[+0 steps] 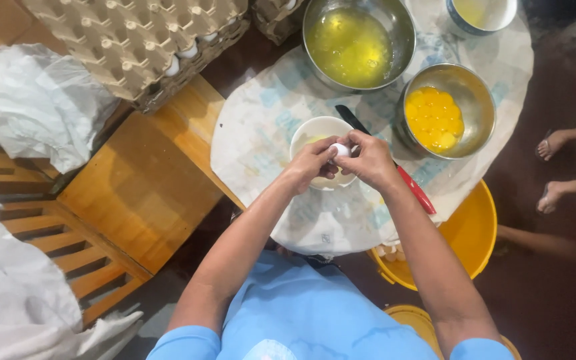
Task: Cracking eggs and separating the yolks from the whites into different containers.
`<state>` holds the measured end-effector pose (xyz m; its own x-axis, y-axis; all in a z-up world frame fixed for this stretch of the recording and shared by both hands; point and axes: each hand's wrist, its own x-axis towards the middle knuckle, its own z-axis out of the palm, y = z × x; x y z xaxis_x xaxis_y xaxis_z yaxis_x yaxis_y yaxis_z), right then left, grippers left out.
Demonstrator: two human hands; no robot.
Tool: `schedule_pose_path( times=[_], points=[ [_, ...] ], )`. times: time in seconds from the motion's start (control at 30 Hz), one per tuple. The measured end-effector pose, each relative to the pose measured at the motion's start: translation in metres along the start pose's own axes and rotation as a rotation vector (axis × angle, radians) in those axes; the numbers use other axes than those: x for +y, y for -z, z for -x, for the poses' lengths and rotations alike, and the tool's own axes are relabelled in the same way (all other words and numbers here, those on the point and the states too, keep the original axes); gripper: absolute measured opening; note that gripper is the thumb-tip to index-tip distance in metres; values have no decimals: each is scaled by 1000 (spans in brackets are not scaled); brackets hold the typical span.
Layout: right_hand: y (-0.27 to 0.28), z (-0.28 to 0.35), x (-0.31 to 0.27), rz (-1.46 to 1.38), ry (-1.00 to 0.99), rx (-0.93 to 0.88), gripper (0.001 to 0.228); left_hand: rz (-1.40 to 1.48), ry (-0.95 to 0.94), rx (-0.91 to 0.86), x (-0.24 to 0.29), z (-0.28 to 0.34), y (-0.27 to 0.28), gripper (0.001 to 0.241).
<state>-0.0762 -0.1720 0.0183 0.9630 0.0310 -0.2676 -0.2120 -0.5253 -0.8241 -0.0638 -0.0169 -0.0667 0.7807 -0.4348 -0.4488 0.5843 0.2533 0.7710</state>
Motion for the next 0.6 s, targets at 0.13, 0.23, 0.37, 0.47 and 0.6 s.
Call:
schedule_pose_path(
  times=[0.13, 0.23, 0.37, 0.47, 0.6],
  points=[
    [-7, -3, -3, -42, 8, 5, 37, -26, -16, 20, -10, -12, 8, 42],
    [-7, -1, -13, -91, 1, 0, 37, -6, -13, 10, -16, -16, 13, 41],
    [-7, -3, -16, -75, 11, -16, 37, 34, 3, 19, -6, -9, 9, 42],
    [-6, -5, -18, -57, 13, -31, 36, 78, 17, 14, -2, -7, 9, 43],
    [-5, -12, -15, -49, 56, -36, 36, 168, 18, -22, -26, -31, 25, 42]
  ],
)
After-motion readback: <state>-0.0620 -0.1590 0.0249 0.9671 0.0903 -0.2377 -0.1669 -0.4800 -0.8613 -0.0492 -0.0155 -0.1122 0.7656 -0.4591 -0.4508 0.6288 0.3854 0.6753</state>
